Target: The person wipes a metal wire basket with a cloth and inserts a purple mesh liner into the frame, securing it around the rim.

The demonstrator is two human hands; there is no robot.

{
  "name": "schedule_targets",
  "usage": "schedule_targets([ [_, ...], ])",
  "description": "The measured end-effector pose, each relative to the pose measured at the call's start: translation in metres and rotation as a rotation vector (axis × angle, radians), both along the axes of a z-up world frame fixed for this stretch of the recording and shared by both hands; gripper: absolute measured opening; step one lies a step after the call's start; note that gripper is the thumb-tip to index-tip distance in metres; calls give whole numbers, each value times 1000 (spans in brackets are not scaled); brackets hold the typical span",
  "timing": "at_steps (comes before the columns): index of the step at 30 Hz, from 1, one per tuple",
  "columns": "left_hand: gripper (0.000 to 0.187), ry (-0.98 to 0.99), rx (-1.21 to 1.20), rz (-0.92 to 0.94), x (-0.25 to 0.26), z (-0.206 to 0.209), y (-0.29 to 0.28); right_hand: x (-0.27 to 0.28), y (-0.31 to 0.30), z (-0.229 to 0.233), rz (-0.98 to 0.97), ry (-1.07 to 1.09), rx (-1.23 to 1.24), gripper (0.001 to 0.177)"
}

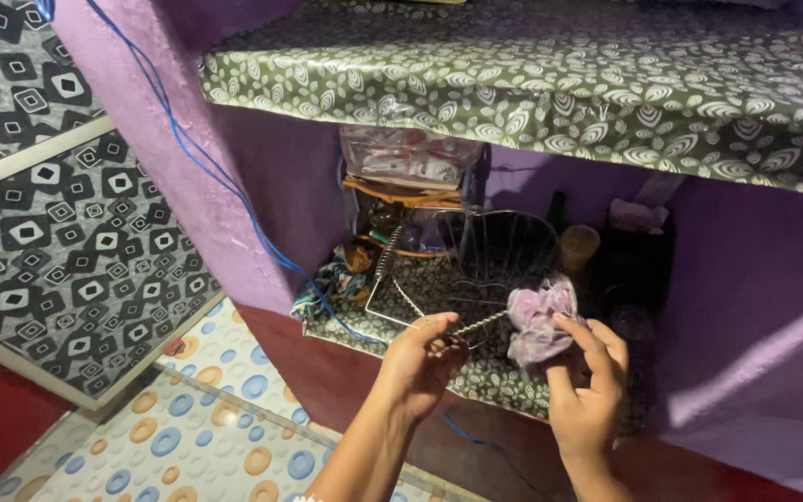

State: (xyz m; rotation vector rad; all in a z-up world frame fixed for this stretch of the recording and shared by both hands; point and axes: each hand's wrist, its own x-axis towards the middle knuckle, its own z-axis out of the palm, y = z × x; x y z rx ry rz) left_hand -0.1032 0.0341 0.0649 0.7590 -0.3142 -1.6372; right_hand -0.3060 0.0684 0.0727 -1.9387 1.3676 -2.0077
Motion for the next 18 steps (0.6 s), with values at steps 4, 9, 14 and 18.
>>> schedule_targets([
  [4,14,-16,-11,-27,-10,6,35,7,20,1,-11,38,40,51],
  [9,19,-56,-68,-51,-22,12,74,22,52,-6,-91,101,12,49],
  [14,19,-76,-153,-77,-35,16,106,31,88,-2,-114,117,-77,51],
  [18,15,-122,-231,-125,-37,20,139,38,122,1,-61,51,-92,38],
])
